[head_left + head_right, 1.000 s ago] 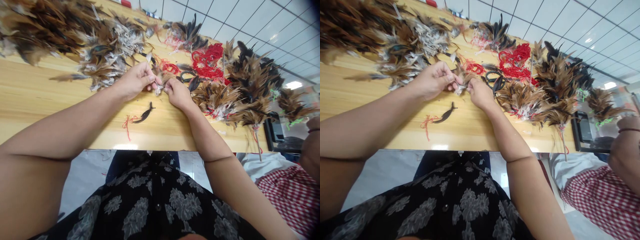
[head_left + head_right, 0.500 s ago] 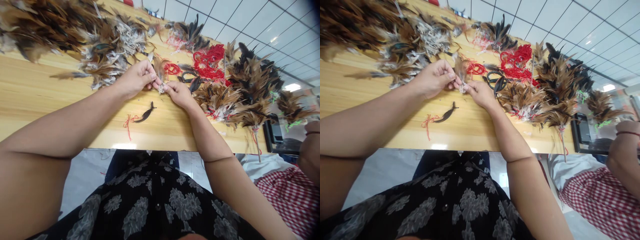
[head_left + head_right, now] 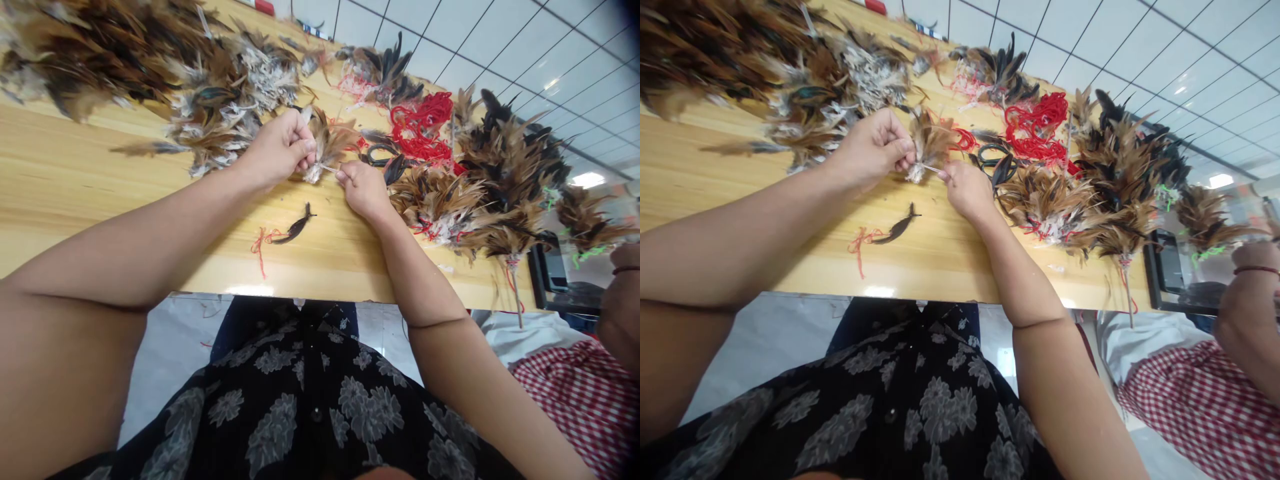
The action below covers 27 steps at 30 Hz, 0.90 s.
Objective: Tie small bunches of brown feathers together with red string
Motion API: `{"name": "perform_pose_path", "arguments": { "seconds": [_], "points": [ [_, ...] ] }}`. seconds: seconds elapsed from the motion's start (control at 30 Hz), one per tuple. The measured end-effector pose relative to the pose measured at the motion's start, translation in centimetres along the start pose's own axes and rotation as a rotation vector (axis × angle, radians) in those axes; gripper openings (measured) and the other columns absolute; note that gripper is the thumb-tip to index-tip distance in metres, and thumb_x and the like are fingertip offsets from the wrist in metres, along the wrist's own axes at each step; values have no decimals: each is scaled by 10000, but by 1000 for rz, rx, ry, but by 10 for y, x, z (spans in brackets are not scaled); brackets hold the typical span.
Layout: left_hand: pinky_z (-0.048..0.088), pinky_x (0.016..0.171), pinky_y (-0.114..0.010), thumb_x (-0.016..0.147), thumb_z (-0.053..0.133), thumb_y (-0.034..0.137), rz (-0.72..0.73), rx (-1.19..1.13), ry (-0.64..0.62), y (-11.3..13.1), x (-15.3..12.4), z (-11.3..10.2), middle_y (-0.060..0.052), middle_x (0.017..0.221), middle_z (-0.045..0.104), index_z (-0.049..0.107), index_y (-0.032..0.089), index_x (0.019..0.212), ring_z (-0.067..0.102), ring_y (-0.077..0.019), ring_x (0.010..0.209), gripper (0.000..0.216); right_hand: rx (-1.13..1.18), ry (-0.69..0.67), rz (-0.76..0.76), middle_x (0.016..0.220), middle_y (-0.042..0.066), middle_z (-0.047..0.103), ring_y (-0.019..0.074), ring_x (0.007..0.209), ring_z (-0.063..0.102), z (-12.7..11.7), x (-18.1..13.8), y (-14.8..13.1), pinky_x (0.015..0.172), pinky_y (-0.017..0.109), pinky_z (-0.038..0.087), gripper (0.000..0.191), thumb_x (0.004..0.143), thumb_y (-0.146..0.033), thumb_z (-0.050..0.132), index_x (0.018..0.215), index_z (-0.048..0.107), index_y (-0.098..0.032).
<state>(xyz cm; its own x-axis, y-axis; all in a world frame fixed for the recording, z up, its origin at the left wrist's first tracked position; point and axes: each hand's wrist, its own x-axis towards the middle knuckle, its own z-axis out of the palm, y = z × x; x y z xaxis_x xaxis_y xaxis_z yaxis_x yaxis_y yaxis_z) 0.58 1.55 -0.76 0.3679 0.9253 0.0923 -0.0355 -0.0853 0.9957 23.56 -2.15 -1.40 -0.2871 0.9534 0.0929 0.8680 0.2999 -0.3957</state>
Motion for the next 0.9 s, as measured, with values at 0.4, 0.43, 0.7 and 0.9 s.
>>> {"name": "perform_pose_path", "arguments": {
  "seconds": [0.4, 0.43, 0.7, 0.9],
  "points": [
    [375, 689, -336, 1139, 914, 260, 17, 67, 32, -11, 5, -6, 73, 727, 656, 559, 241, 929, 493, -125, 677, 413, -21, 49, 52, 1156, 206, 872, 386, 1126, 778, 14, 2, 17, 1030, 515, 624, 400, 1169, -530, 538, 995, 753, -241],
    [383, 683, -328, 1143, 911, 246, 17, 67, 21, -12, 5, -7, 81, 727, 658, 547, 239, 922, 497, -114, 668, 426, -27, 41, 57, 1151, 205, 868, 389, 1135, 777, 14, 2, 17, 1035, 521, 624, 399, 1171, -527, 538, 983, 745, -242],
    [507, 720, -309, 1049, 942, 179, 41, -72, -18, -4, -1, -1, 48, 791, 757, 592, 235, 964, 659, -121, 701, 364, 46, 20, 26, 1071, 151, 832, 325, 1067, 750, 9, -9, -8, 998, 440, 582, 551, 1217, -637, 409, 996, 726, -245],
    [613, 846, -355, 912, 845, -28, -53, -168, -92, 2, -6, 1, -6, 910, 840, 729, 200, 1022, 751, -171, 787, 278, 143, 25, -9, 980, 89, 789, 266, 991, 721, 8, -13, -17, 912, 369, 533, 685, 1209, -774, 340, 987, 717, -248]
  ]
}}
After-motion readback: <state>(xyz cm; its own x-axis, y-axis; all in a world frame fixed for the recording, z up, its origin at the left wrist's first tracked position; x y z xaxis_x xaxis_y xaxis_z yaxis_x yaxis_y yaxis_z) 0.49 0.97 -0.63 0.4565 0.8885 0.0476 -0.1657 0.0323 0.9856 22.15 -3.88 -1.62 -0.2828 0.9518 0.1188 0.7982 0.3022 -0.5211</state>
